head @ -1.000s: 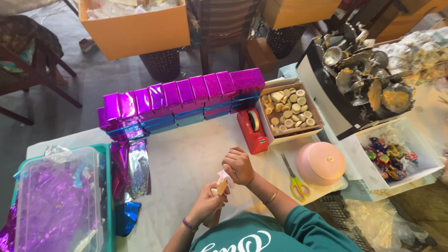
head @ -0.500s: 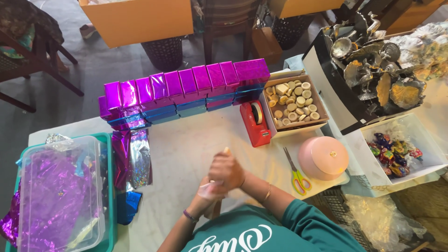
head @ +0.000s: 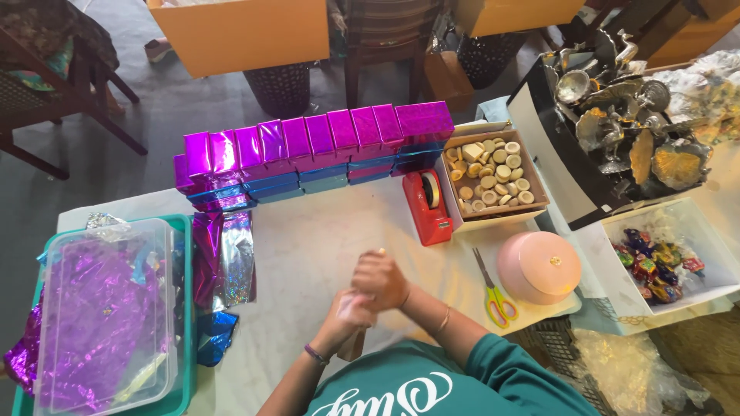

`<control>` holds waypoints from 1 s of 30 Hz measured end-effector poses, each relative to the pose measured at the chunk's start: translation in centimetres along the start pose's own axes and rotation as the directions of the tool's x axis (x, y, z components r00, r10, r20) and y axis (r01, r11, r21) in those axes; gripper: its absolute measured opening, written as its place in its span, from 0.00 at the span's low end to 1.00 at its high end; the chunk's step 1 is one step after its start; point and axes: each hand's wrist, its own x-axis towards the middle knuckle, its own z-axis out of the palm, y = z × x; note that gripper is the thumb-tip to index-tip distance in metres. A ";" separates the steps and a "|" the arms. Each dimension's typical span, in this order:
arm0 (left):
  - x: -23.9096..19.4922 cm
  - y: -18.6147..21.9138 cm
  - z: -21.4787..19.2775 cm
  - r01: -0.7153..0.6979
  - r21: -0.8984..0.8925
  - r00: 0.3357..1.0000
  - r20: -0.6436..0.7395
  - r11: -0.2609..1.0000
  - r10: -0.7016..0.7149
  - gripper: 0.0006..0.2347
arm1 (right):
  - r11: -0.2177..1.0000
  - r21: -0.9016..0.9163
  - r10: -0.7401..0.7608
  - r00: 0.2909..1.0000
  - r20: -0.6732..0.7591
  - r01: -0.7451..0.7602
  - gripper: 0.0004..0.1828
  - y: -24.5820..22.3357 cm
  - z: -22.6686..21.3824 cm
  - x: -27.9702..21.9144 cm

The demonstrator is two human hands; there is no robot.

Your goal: The person wipes a wooden block with a cloth, then places it on a sheet of shiny purple wrapping paper. They fold the paper around the block to create a small gift box and secure it with tape.

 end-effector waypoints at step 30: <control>0.8 -6.5 1.0 0.216 -0.245 0.974 -0.011 0.945 -0.225 0.08 | 0.984 0.034 0.176 0.970 -0.167 -0.173 0.16 -2.3 -2.0 4.3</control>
